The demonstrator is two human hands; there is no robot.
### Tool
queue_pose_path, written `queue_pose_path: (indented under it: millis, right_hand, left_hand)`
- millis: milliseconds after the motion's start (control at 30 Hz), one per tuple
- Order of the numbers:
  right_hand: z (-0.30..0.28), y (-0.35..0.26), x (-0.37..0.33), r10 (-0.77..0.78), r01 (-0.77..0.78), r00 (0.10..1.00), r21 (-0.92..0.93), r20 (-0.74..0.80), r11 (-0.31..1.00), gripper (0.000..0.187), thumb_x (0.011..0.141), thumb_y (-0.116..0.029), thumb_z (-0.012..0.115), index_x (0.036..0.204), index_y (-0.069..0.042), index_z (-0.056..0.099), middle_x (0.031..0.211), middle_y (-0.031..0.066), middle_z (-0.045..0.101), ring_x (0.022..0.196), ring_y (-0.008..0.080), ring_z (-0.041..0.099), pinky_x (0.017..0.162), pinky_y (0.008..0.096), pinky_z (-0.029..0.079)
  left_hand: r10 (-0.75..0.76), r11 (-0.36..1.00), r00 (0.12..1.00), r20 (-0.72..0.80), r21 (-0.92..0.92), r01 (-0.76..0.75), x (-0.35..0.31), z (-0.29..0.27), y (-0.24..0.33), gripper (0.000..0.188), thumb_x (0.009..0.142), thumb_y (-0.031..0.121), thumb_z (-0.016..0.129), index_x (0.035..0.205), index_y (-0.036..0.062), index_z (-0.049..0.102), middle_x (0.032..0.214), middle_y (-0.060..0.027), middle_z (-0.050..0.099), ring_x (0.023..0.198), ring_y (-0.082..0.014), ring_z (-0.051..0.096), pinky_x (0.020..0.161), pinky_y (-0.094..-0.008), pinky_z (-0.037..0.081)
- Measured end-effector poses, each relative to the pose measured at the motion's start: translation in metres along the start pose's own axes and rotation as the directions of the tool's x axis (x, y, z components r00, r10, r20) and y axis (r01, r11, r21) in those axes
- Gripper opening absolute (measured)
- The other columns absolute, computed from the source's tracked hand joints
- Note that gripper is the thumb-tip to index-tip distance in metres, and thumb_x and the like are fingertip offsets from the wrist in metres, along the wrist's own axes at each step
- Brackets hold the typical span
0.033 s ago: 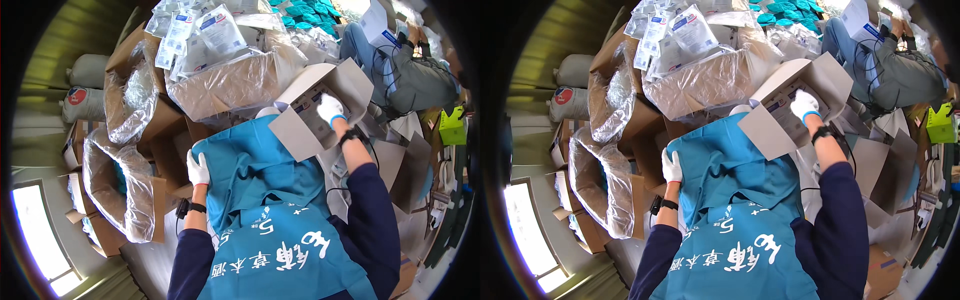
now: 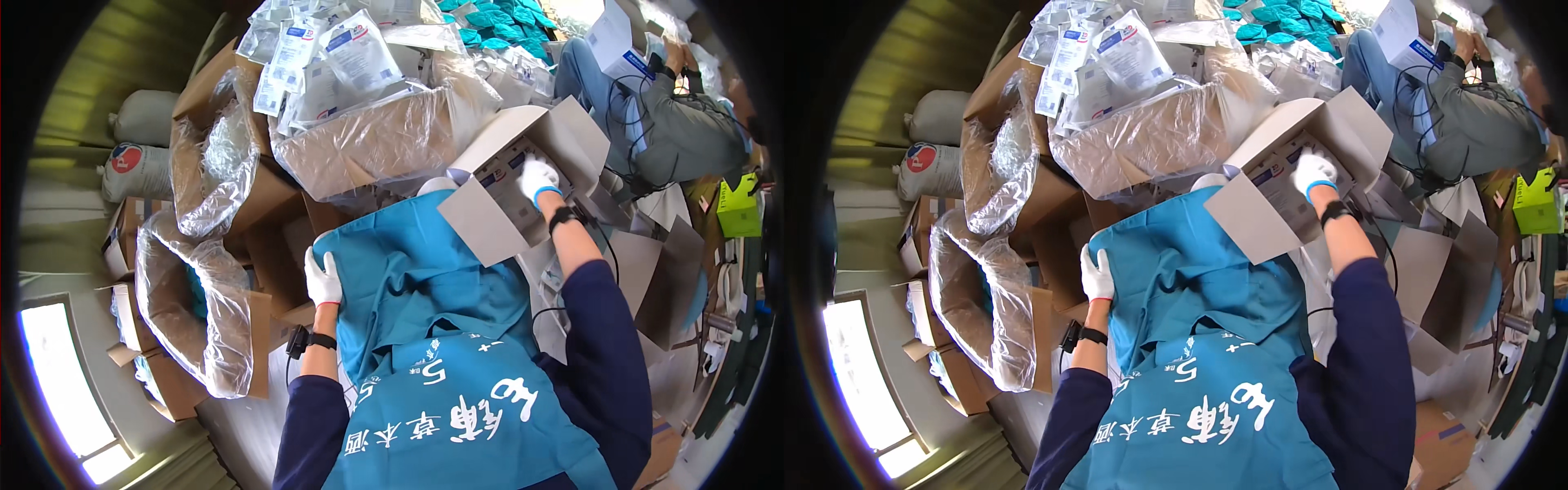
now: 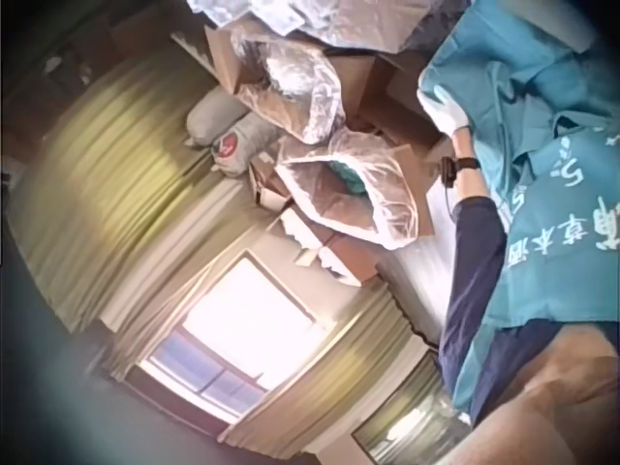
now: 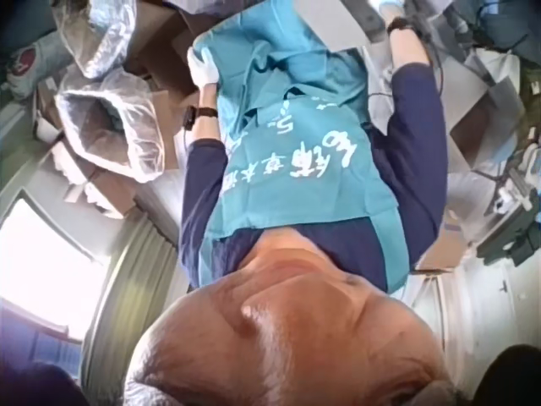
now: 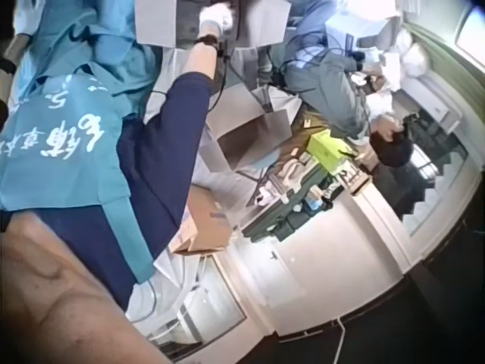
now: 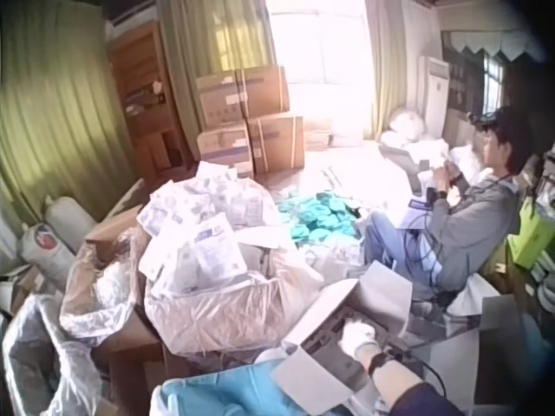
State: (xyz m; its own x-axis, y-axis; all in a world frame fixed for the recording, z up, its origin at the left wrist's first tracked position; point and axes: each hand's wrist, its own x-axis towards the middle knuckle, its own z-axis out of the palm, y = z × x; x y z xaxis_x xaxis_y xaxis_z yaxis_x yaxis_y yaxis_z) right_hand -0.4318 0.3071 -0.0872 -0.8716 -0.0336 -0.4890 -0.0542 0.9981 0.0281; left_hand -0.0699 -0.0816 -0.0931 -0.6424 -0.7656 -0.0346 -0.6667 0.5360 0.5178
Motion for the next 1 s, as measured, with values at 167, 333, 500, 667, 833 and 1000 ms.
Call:
queue_pose_path:
  millis: [167,333,500,667,833,1000]
  right_hand:
    - [0.041,-0.009,0.032,0.17,-0.174,0.985,-0.128,-0.036,0.976,0.089,0.089,-0.044,0.067,0.161,-0.025,0.017,0.162,0.0154,0.023,0.142,0.0404,0.035,0.102,0.0634,0.042]
    - [0.047,0.008,0.06,0.016,-0.018,1.0,-0.22,-0.011,0.975,0.071,0.095,-0.039,0.059,0.156,-0.019,0.028,0.155,0.0186,0.037,0.129,0.041,0.054,0.093,0.0549,0.053]
    - [0.025,0.028,0.062,-0.163,0.159,0.982,-0.055,-0.095,0.986,0.039,0.097,-0.023,0.053,0.133,-0.011,0.058,0.122,0.0227,0.066,0.116,0.0379,0.064,0.093,0.0492,0.055]
    - [-0.043,0.034,-0.037,-0.025,0.187,0.923,0.39,-0.385,0.901,0.021,0.091,-0.021,0.06,0.106,-0.009,0.068,0.101,0.0246,0.068,0.09,0.0404,0.067,0.078,0.0478,0.052]
    - [-0.085,0.023,-0.151,-0.158,0.299,0.942,0.954,-0.297,-0.012,0.027,0.092,-0.006,0.061,0.118,0.003,0.065,0.102,0.0096,0.072,0.086,0.0141,0.069,0.075,0.0283,0.056]
    - [-0.054,-0.049,-0.217,-0.336,0.554,0.819,0.791,-0.464,0.259,0.035,0.092,-0.004,0.06,0.126,0.0,0.06,0.104,0.0135,0.07,0.095,0.022,0.069,0.083,0.0342,0.054]
  left_hand:
    - [-0.016,0.999,0.999,-0.047,0.041,0.018,-0.008,-0.002,-0.003,0.057,0.102,0.043,0.05,0.144,0.0043,0.046,0.143,-0.0213,0.053,0.13,-0.0392,0.052,0.11,-0.0415,0.041]
    - [-0.042,0.999,0.999,-0.009,0.033,0.043,0.001,-0.002,0.0,0.058,0.102,0.043,0.051,0.145,0.0045,0.045,0.144,-0.0209,0.052,0.132,-0.0382,0.051,0.111,-0.0422,0.04]
    - [-0.003,0.997,1.0,-0.022,0.079,0.005,0.008,0.002,0.007,0.059,0.102,0.045,0.051,0.145,0.0053,0.046,0.144,-0.0204,0.052,0.13,-0.0381,0.052,0.11,-0.0425,0.041]
    - [0.132,0.945,0.986,-0.103,0.313,-0.094,0.003,-0.001,0.012,0.053,0.096,0.037,0.06,0.14,0.0071,0.052,0.14,-0.0221,0.054,0.127,-0.0399,0.053,0.108,-0.0468,0.042]
    - [0.495,0.847,0.86,-0.125,-0.15,-0.51,-0.019,-0.032,0.159,0.05,0.08,0.011,0.074,0.129,0.0055,0.062,0.135,-0.0185,0.059,0.127,-0.0369,0.054,0.109,-0.0441,0.042]
    - [0.562,0.591,0.823,0.085,-0.737,-0.328,-0.053,-0.04,0.261,0.049,0.085,0.012,0.074,0.131,0.0027,0.061,0.132,-0.0156,0.061,0.125,-0.0284,0.058,0.107,-0.0377,0.045]
